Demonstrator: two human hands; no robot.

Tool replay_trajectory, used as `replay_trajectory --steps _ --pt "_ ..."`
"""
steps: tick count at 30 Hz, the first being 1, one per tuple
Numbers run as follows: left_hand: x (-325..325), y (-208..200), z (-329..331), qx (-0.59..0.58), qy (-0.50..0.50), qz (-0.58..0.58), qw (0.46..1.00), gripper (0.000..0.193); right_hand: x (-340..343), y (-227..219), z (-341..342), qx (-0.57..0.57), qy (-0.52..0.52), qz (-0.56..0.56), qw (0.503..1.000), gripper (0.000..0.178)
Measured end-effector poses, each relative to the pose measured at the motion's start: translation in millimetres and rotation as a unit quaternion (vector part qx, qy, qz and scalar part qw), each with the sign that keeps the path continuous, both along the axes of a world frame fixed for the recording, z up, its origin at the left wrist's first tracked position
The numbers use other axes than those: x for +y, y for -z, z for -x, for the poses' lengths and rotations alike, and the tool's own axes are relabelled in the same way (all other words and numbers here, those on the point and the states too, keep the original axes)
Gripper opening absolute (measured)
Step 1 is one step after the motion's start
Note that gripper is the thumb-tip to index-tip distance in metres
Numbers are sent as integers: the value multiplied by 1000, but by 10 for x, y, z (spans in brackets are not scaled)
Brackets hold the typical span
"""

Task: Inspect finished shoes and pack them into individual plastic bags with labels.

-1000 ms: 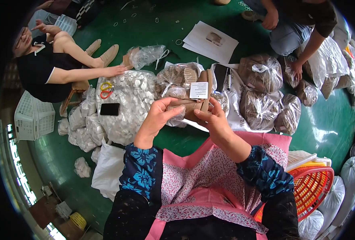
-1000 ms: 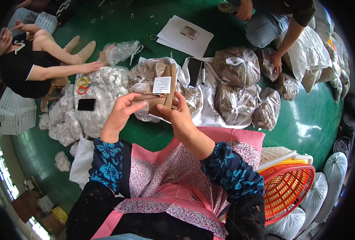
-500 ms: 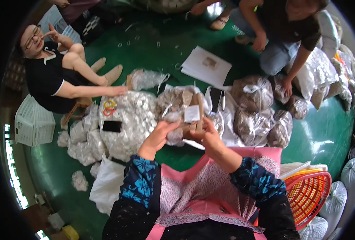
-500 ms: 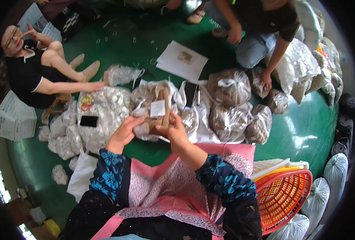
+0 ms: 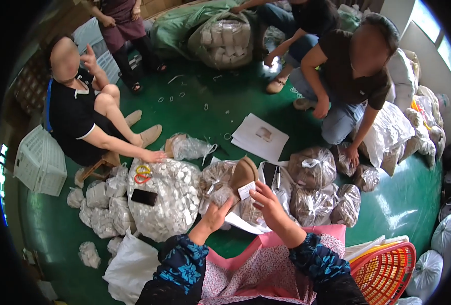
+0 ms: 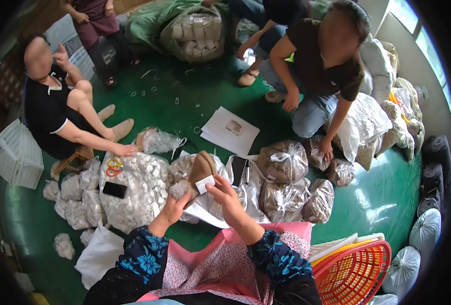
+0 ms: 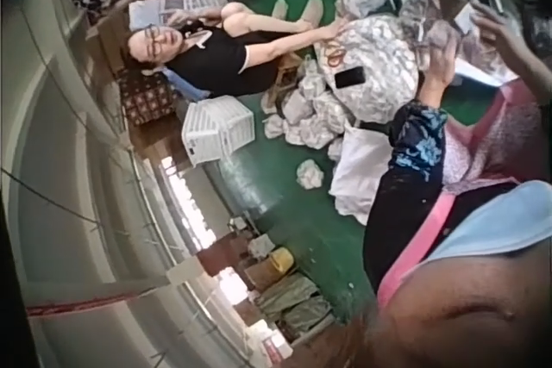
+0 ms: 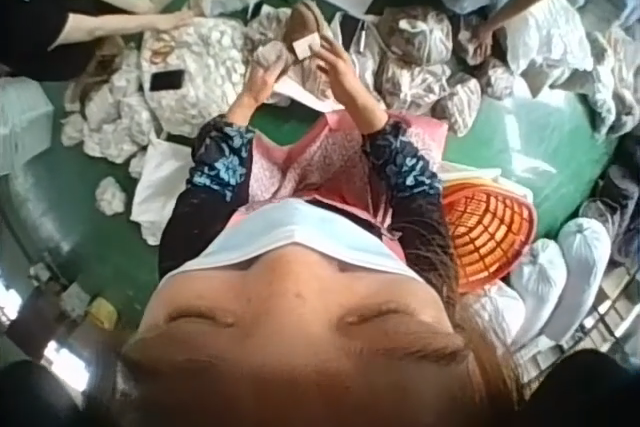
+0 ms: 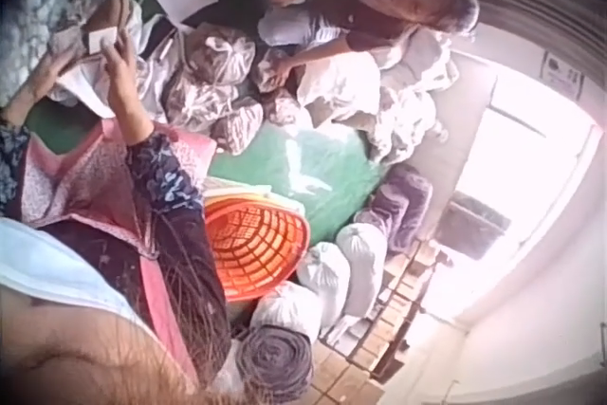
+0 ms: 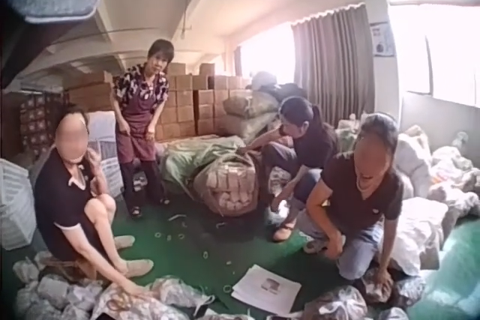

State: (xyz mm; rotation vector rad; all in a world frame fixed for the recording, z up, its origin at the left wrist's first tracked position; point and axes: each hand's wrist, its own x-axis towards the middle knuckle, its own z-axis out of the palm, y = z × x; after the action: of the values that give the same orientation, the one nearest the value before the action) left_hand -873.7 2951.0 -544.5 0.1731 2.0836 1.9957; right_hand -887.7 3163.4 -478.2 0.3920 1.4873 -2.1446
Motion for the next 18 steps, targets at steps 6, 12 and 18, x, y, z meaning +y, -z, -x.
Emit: replay_trajectory --steps 6,12,18 --pt "60 30 0 53 -20 42 997 30 34 204 37 -12 63 18 998 54" --pt "-54 134 -44 134 36 186 973 33 -70 181 87 -41 58 -22 997 54" --pt "100 447 -13 186 40 232 954 34 133 424 127 -9 101 -81 992 39"
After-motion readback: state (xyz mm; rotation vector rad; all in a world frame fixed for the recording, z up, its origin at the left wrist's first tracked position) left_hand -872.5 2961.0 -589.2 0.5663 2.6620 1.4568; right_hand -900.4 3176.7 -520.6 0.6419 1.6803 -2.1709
